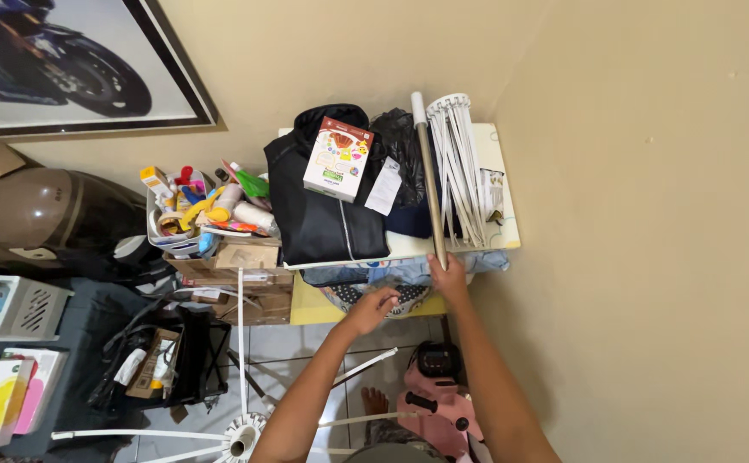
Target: The person assembles a collapsible clothes drying rack by inserting a central metal pole into a white plastic hub, attaching the tripod base, and then expanding the radial arms. The person handles the pole, hub, and arms by hand in a cluttered room.
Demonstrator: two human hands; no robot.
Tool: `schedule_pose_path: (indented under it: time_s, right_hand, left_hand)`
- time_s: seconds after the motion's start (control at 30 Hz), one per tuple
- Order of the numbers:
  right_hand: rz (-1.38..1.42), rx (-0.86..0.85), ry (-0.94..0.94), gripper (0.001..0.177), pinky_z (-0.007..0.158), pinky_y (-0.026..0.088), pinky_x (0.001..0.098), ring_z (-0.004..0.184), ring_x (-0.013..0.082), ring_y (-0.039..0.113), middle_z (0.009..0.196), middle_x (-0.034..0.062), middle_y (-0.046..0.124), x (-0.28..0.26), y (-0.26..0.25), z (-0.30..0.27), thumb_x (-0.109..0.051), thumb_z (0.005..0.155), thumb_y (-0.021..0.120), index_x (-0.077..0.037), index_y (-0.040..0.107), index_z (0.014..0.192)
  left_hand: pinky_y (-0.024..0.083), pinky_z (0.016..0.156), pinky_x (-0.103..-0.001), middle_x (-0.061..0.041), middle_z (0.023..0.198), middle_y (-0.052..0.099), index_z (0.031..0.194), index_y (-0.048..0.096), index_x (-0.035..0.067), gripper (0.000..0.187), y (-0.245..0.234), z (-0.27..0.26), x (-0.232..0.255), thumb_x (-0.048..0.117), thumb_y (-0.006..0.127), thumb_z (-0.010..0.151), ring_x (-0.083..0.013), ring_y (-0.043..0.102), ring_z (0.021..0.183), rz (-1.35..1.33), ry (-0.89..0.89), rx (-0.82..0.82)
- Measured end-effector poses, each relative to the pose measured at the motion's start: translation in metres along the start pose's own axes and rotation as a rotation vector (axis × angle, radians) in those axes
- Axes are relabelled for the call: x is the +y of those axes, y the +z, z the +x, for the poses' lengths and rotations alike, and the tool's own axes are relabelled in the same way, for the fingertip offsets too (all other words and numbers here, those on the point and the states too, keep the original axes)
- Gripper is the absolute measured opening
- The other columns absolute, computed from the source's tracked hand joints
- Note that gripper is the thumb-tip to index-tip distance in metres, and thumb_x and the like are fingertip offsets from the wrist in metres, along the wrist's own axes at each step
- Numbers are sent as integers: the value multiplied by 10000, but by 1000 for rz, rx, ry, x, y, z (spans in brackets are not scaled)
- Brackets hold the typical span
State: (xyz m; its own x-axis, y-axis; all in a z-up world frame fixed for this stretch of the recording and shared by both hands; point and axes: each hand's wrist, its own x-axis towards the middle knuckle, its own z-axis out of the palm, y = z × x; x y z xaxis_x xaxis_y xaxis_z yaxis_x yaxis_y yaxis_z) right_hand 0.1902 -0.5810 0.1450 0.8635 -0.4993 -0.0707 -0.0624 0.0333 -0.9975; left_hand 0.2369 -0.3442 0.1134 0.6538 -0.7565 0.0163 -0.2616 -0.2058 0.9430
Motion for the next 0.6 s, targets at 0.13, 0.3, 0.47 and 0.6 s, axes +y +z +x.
schedule_pose_path:
  time_s: [0.13,0.3,0.47,0.6]
  right_hand:
    - [183,-89,80,193,427,355,258,475,76,434,595,-37,453,-19,8,-20,-210,986,674,-60,555,1013]
    - [266,-289,17,167,471,373,250,498,77,435,628,-34,457,-25,29,-55,-206,1012,635,-75,559,1082]
    - [384,-582,46,244,466,379,253,480,91,432,629,-14,447,-27,73,-101,-263,1032,607,-62,515,1133]
    - [621,-853,178,418,542,425,282,522,103,459,698,12,479,-54,115,-151,-426,1079,532,-41,497,1240]
  left_hand:
    - [538,766,-335,-106,963,745,1246,653,70,286,-10,3,13,227,600,1013,-186,672,838,-56,-75,-9]
    - [535,897,-265,-54,1047,761,1231,641,17,370,-39,2,47,317,485,1081,-125,718,997,-205,16,133]
    - [542,945,-298,-67,1213,659,1417,513,67,451,-81,0,106,374,428,1097,-155,670,1075,-599,104,354]
    - [586,856,-366,-116,1217,634,1398,418,47,433,-121,-29,133,335,477,1080,-228,716,1041,-668,81,367]
